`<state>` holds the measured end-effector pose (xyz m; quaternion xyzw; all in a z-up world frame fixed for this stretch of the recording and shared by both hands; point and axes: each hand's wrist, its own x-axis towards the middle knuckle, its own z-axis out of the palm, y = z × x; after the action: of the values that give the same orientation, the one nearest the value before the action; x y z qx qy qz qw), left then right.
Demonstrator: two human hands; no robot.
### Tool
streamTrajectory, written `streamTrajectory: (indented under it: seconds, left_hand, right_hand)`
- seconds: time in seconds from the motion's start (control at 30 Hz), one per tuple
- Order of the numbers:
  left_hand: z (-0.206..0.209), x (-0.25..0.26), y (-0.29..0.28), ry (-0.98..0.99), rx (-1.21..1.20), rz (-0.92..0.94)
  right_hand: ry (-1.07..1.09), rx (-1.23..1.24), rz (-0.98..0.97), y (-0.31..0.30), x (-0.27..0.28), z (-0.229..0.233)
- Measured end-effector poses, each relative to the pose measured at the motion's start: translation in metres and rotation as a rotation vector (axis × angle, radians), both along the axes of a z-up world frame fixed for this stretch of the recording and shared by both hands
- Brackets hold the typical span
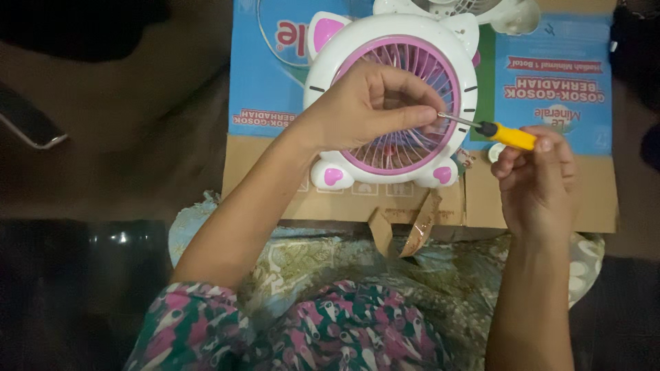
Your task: The person uses a yellow screwdriver to remove screws from the center of a white and pink cat-shaped electric fan. They repeatedly loosen and remove screws from the fan's front grille, occasionally flipping the fan to access the back.
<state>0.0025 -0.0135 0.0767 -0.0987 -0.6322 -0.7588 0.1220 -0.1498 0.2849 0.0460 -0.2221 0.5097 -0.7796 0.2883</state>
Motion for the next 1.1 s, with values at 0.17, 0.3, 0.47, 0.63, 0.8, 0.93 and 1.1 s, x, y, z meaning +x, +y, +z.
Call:
streamTrajectory:
  seconds: [0.17,0.3,0.47,0.63,0.8,0.93,1.1]
  left_hand:
    - [-0.005,-0.002,0.000,-0.003,0.032,-0.011]
    - [-0.015,-0.004,-0.007,-0.031,-0.163,0.170]
    - [-0.034,-0.002,-0.020,-0.043,-0.702,0.493]
    - [-0.055,-0.006,-0.013,-0.025,-0.967,0.546]
    - [-0.065,-0.012,-0.005,0.016,-0.969,0.582]
    - [-0.065,-0.015,-0.003,0.017,-0.972,0.555]
    - [-0.064,-0.020,0.004,0.085,-1.002,0.573]
  right_hand:
    - [0.019,0.003,-0.011,-0.003,0.002,0.003]
    - [0.237,0.125,-0.102,-0.009,0.011,0.017]
    - [0.777,0.486,-0.248,-0.026,0.036,0.050]
    - [0.913,0.520,-0.251,-0.052,0.059,0.065]
    - [1.231,0.624,-0.278,-0.062,0.067,0.070]
    - [1.272,0.655,-0.273,-0.064,0.067,0.071]
    - [1.338,0.667,-0.245,-0.068,0.067,0.075]
